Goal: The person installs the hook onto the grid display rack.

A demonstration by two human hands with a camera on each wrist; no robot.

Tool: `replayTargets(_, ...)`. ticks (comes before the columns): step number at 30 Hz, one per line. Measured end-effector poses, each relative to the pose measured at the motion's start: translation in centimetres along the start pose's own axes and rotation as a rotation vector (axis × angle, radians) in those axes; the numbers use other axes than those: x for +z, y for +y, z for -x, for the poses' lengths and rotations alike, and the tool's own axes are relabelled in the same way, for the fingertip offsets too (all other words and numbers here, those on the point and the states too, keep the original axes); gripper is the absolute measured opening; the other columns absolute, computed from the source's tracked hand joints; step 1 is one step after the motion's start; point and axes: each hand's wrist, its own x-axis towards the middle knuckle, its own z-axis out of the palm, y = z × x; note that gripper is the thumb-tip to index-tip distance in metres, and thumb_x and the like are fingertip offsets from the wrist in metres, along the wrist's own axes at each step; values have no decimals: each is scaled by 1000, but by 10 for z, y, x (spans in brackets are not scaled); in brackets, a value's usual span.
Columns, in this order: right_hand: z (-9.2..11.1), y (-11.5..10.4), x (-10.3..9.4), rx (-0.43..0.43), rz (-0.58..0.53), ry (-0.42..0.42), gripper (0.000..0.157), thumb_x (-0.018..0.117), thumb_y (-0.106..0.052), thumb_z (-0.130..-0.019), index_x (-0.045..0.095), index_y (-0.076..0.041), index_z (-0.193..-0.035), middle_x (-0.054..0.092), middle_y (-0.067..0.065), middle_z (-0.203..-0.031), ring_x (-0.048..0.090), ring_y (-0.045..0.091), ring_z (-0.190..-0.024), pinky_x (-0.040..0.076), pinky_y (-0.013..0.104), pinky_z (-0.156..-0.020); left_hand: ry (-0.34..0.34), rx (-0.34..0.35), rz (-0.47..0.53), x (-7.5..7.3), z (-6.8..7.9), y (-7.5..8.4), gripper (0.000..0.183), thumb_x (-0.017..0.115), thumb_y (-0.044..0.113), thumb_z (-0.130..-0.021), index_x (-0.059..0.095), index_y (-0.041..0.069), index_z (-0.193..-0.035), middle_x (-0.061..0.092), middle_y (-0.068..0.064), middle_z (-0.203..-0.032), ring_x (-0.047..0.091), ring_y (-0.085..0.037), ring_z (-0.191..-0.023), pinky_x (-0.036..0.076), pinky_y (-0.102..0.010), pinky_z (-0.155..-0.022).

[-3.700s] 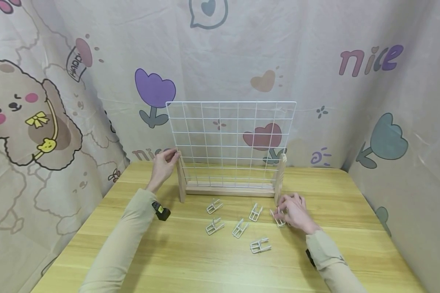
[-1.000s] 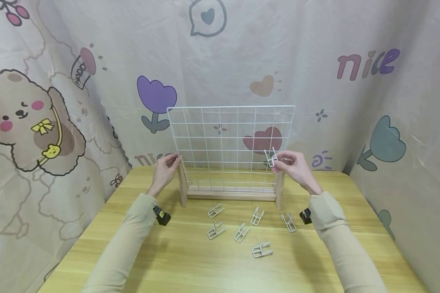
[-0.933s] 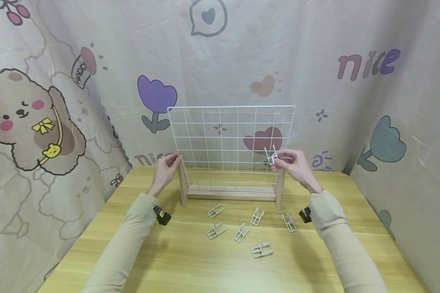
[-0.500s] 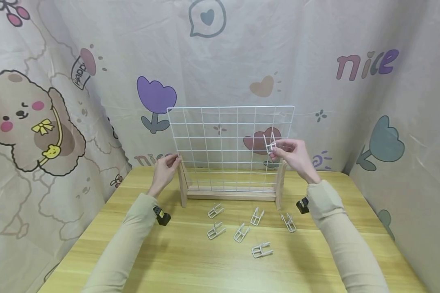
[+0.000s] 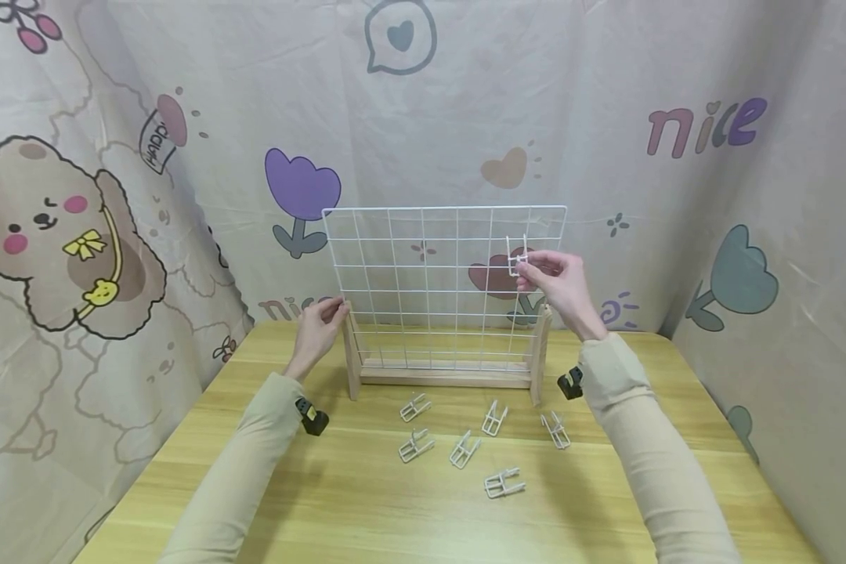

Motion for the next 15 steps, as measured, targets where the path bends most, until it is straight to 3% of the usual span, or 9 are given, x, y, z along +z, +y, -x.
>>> replayTargets(8, -4, -1, 5, -12, -73, 8, 10, 69, 2, -91, 73, -5, -97, 78, 0, -81, 74, 9, -66, 63, 21, -71, -2, 1, 0, 0, 1, 1, 37, 60, 14, -102, 59, -4, -135, 65, -25, -132, 66, -37, -121, 56, -43, -102)
replayTargets(15, -7, 2, 8, -42, -106, 26, 11, 69, 3, -91, 74, -7, -92, 78, 1, -80, 74, 10, -65, 63, 20, -66, -8, -4, -4, -1, 1, 0, 37, 60, 17, -102, 61, -2, -134, 66, -23, -131, 66, -36, -121, 56, -44, -103)
